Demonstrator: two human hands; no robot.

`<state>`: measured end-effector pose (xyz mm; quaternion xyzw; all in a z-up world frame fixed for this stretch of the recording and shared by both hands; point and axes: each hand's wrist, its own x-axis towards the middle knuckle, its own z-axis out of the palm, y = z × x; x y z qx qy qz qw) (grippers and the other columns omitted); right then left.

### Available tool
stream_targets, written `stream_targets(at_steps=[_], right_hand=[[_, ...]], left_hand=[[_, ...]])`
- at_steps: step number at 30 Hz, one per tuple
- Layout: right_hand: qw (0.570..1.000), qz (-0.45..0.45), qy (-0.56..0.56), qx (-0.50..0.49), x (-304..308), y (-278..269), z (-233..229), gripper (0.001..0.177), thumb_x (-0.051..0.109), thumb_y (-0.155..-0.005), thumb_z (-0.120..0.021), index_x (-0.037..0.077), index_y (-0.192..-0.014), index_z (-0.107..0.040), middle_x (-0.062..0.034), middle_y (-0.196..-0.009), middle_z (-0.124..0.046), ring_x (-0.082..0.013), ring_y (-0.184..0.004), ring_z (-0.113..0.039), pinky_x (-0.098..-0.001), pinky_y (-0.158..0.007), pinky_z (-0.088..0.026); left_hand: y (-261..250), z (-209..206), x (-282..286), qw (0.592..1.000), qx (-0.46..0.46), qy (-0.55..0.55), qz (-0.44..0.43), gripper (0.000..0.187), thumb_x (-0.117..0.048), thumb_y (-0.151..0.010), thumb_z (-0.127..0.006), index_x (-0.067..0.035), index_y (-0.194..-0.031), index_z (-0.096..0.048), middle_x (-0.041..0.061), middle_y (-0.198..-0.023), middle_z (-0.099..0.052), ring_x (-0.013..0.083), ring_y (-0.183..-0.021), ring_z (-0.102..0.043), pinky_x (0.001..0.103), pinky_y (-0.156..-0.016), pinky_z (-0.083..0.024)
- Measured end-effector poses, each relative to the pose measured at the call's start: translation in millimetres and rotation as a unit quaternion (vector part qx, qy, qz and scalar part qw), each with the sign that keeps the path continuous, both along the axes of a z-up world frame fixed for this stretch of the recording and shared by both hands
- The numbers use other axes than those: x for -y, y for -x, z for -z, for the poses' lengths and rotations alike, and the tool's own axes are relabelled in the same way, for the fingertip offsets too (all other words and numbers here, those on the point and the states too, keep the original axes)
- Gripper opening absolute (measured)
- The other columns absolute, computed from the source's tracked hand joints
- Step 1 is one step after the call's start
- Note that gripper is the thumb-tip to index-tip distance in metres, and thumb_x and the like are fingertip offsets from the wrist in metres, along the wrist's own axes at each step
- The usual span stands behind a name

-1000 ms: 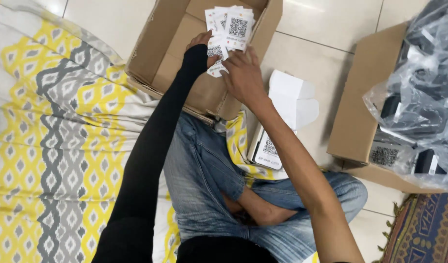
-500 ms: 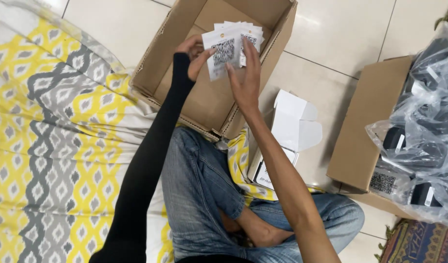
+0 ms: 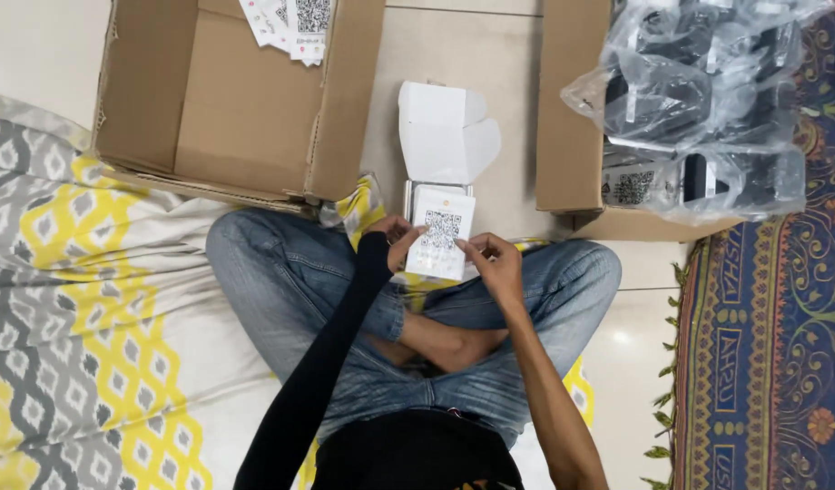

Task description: The person sits on the floor and repeatedly packs small white devices into white retail boxes. They open each box, place a device inside, and close the lid, then set the packed box aside. The process is repeated for multiple units.

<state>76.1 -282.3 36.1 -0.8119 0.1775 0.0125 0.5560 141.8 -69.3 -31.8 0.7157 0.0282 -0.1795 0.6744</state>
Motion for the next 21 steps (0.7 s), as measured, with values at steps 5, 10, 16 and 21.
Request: stream_targets(at_steps=[5,10,16,21], right_hand=[[0.99,0.012,0.134,-0.035,7.3,-42.5,6.2,0.049,0.033,-0.078,-0.092,0.0,-0.105,-0.068,-0.0122,-0.09,-0.072,-0.0172,-0.072,-0.062,-0.0308,-0.065,-0.051],[0.999,-0.015,-0.026,-0.012,22.0,-101.2,23.3,0.101,0.036,-0.074,-0.089,0.005,-0.15,-0.031,-0.0211,-0.134,-0.058,-0.026,-0.112,-0.062,-0.037,-0.087,-0.055],[0.998,-0.033,-0.056,0.027,16.5,-99.9,-44.0,0.076,0.04,-0.098,-0.07,0.006,-0.156,-0.036,-0.0263,-0.147,-0.055,-0.0344,-0.137,-0.054,-0.04,-0.11,-0.045],[0.978,-0.132,0.076,0.146,-2.3,-46.6,-55.3,0.061,-0.008,-0.096,-0.051,0.01,-0.154,-0.045,-0.0173,-0.153,-0.056,-0.0299,-0.147,-0.05,-0.0404,-0.118,-0.042]], left_hand=[[-36.5,22.1,6.4,0.985,0.122,-0.118,-0.035,0.048,-0.027,-0.077,-0.091,0.002,-0.102,-0.06,0.014,-0.084,-0.063,0.0155,-0.071,-0.057,0.029,-0.061,-0.047],[-118.6,63.0,7.4,0.989,0.118,0.087,0.018,0.104,-0.02,-0.082,-0.085,0.004,-0.155,-0.015,0.028,-0.135,-0.058,0.0316,-0.122,-0.06,0.035,-0.099,-0.051],[-106.2,-62.3,-5.8,0.996,0.049,-0.025,0.073,0.079,-0.023,-0.096,-0.078,-0.002,-0.159,-0.035,0.022,-0.141,-0.066,0.0304,-0.128,-0.067,0.036,-0.104,-0.054],[-36.4,-61.4,-4.0,0.955,0.258,-0.052,0.133,0.081,0.003,-0.088,-0.066,-0.009,-0.161,-0.032,0.02,-0.159,-0.044,0.0341,-0.148,-0.046,0.04,-0.121,-0.042]])
